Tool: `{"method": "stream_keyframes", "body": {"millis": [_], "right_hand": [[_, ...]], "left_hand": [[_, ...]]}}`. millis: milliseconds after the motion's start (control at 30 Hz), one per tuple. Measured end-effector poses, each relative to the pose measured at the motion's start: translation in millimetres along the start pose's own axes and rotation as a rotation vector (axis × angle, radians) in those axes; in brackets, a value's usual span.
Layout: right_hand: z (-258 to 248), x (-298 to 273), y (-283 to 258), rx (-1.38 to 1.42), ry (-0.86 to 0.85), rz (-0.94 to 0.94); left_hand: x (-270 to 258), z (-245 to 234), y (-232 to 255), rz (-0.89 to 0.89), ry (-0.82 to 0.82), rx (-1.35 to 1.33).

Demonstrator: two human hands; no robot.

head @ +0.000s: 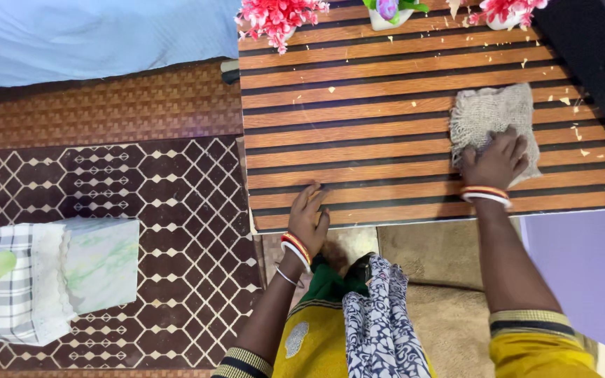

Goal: The person organizes papers and a book by picking them up from a shelf and the floor, unfolding a paper, and then placing them back on the shelf before wiping a table surface with a cloth.

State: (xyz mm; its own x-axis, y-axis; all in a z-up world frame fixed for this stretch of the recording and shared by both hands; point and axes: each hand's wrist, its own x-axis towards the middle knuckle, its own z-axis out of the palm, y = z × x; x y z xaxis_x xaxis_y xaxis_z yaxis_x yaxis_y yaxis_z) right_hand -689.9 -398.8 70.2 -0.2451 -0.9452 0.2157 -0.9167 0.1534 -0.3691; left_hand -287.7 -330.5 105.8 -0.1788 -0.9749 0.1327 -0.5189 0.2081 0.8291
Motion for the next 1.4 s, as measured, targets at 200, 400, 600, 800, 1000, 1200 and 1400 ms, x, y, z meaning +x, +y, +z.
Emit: {"method": "stream_keyframes", "body": {"millis": [200,400,600,800,1000,1200,1400], "right_hand": [[81.6,-90.4,-226.9,0.014,-0.188,-0.308],[33.4,-107.0,-225.6,0.219,-0.488,-0.683],[-6.3,-89.7,-138.3,0.24,-0.378,-0.598],[6.2,-130.8,-165.8,0.19,-0.288,-0.332],[7.9,-142.2,-202.4,-0.124,-0.303,-0.3],[18.7,-48.4,-154.3,-0.126,-0.515,-0.031],[95.6,9.1,-244.9,-0.075,-0.293,0.028]], "left_hand": [[15.2,-21.4,-17.6,-0.023,0.121,0.16],[42.0,-10.9,-19.4,0.166,-0.205,0.525],[41.4,1.4,-11.8,0.223,-0.304,0.672],[16.5,25.6,-7.7,0.186,-0.059,0.447],[15.7,0.0,-9.6,0.105,-0.063,0.252],[18.2,-24.0,-15.4,0.063,0.044,0.212],[14.9,-56.0,-29.8,-0.031,0.095,0.178]]}}
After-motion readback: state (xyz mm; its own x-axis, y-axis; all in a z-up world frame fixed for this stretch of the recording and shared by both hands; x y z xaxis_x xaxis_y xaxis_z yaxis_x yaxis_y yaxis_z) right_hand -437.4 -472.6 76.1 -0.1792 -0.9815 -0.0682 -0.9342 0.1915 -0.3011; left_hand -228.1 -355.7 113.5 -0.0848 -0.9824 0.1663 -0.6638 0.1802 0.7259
